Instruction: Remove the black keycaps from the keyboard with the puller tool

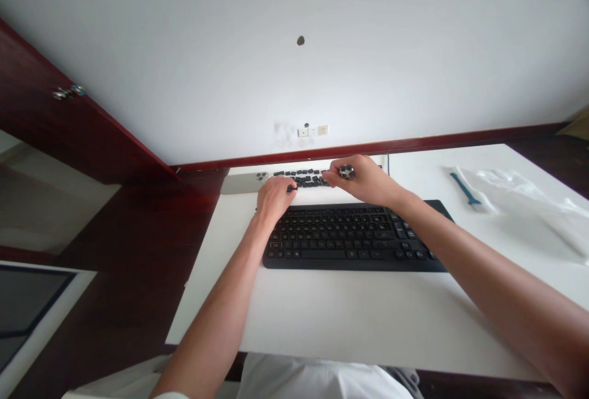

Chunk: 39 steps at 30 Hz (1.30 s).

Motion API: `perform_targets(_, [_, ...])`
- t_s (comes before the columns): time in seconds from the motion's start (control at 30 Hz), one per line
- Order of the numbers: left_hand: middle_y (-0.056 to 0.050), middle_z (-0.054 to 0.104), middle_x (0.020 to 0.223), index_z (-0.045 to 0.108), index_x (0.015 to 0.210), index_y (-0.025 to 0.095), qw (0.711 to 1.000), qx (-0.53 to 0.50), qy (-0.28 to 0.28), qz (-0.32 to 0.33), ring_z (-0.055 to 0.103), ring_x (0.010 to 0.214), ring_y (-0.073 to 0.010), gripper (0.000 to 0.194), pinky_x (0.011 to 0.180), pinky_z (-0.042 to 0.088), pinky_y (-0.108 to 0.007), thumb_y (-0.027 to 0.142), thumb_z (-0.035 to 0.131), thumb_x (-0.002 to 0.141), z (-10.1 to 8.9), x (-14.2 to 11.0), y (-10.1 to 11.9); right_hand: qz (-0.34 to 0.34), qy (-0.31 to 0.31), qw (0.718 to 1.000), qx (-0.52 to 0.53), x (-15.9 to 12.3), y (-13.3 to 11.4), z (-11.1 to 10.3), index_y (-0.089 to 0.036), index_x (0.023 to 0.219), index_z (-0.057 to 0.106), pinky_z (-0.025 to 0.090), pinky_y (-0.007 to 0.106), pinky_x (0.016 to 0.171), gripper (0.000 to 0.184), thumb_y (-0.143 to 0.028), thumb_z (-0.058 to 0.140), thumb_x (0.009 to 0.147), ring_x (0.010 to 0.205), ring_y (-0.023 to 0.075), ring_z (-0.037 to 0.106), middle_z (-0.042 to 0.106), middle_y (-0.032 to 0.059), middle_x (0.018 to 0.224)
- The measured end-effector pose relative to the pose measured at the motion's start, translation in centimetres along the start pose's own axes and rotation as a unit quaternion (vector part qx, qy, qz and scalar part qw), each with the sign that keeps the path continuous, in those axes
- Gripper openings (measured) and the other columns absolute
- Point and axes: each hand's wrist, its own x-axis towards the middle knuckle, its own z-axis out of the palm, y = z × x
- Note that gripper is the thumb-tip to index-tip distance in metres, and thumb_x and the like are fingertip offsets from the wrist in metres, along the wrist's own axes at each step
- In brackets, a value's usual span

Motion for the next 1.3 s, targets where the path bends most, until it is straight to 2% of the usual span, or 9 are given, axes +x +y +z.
perform_targets(0.13, [-0.003,0.067,0.087,0.076,0.1,0.024,0.998,-0.055,0.033,0.003,0.061,0.082,-0.0202,0.011,0.074,0.043,-0.03,0.024,0.073,0.09,-0.5,-0.1,0.1,0.023,-0.016,0.999,-0.031,0.0,0.2,0.1,-0.021,0.064,0.053,0.029,0.032,0.061,0.044,-0.052,0.057,0.095,0.06,0.0145,0.037,0.048,-0.0014,0.059])
perform_targets(0.23, [0.0,0.059,0.073,0.077,0.097,0.022,0.984,-0.17,0.045,0.015,0.053,0.068,-0.0159,0.018,0.067,0.038,-0.028,0.038,0.072,0.092,-0.9,-0.1,0.3,0.059,-0.017,0.997,-0.049,-0.1,0.5,0.6,-0.022,0.063,0.05,0.029,0.032,0.06,0.046,-0.055,0.058,0.093,0.06,0.0149,0.035,0.044,-0.0021,0.057])
perform_targets(0.37, [0.004,0.045,0.06,0.078,0.095,0.02,0.942,-0.335,-0.003,0.009,0.039,0.057,-0.0128,0.041,0.057,0.029,-0.027,0.059,0.065,0.093,-0.9,-0.3,1.2,0.093,-0.036,0.994,-0.053,-0.1,0.5,1.3,-0.022,0.063,0.049,0.032,0.032,0.061,0.049,-0.061,0.059,0.091,0.059,0.0155,0.036,0.047,-0.0014,0.056])
perform_targets(0.5, [0.005,0.041,0.059,0.077,0.092,0.019,0.914,-0.401,-0.061,0.013,0.033,0.056,-0.0111,0.043,0.056,0.024,-0.028,0.061,0.067,0.09,-0.3,-0.6,2.1,0.118,-0.053,0.991,-0.032,-0.2,0.3,1.6,-0.022,0.064,0.054,0.039,0.033,0.063,0.053,-0.068,0.061,0.087,0.06,0.0172,0.047,0.052,-0.0003,0.057])
perform_targets(0.63, [0.006,0.04,0.058,0.075,0.085,0.019,0.903,-0.423,-0.07,0.01,0.032,0.055,-0.0105,0.038,0.055,0.023,-0.027,0.056,0.069,0.09,0.0,-0.7,2.4,0.112,-0.078,0.983,0.122,-0.2,0.1,1.7,-0.02,0.075,0.061,0.052,0.034,0.071,0.052,-0.07,0.062,0.087,0.072,0.0201,0.063,0.061,0.0022,0.072])
perform_targets(0.8, [0.002,0.057,0.066,0.076,0.089,0.019,0.889,-0.452,-0.067,0.018,0.045,0.061,-0.0126,0.035,0.059,0.031,-0.027,0.053,0.068,0.091,-0.2,-0.5,2.3,0.128,-0.04,0.938,0.32,0.0,-0.3,1.6,-0.019,0.083,0.063,0.06,0.034,0.075,0.062,-0.08,0.052,0.089,0.094,0.0225,0.062,0.063,0.008,0.093])
perform_targets(0.93, [-0.002,0.065,0.072,0.077,0.09,0.018,0.883,-0.465,-0.055,0.024,0.053,0.065,-0.015,0.037,0.061,0.037,-0.027,0.053,0.068,0.091,-0.5,-0.7,2.7,0.154,0.027,0.951,0.267,0.1,-0.3,1.4,-0.02,0.084,0.065,0.054,0.028,0.063,0.071,-0.086,0.04,0.089,0.09,0.0222,0.06,0.064,0.0099,0.096])
perform_targets(1.1, [-0.002,0.066,0.072,0.076,0.087,0.017,0.881,-0.463,-0.076,0.056,0.054,0.065,-0.0151,0.04,0.062,0.038,-0.027,0.055,0.064,0.093,-0.7,-1.2,3.8,0.174,0.057,0.954,0.238,0.0,-0.4,1.2,-0.019,0.084,0.07,0.047,0.026,0.058,0.085,-0.09,0.023,0.09,0.075,0.0176,0.058,0.063,0.0096,0.092])
perform_targets(1.3, [0.0,0.059,0.066,0.075,0.084,0.018,0.9,-0.423,-0.083,0.063,0.045,0.06,-0.013,0.039,0.059,0.031,-0.027,0.055,0.065,0.093,-0.9,-1.4,4.1,0.164,-0.012,0.959,0.233,-0.2,-0.4,0.9,-0.018,0.084,0.068,0.042,0.026,0.052,0.085,-0.091,0.025,0.089,0.057,0.0129,0.051,0.061,0.0058,0.073])
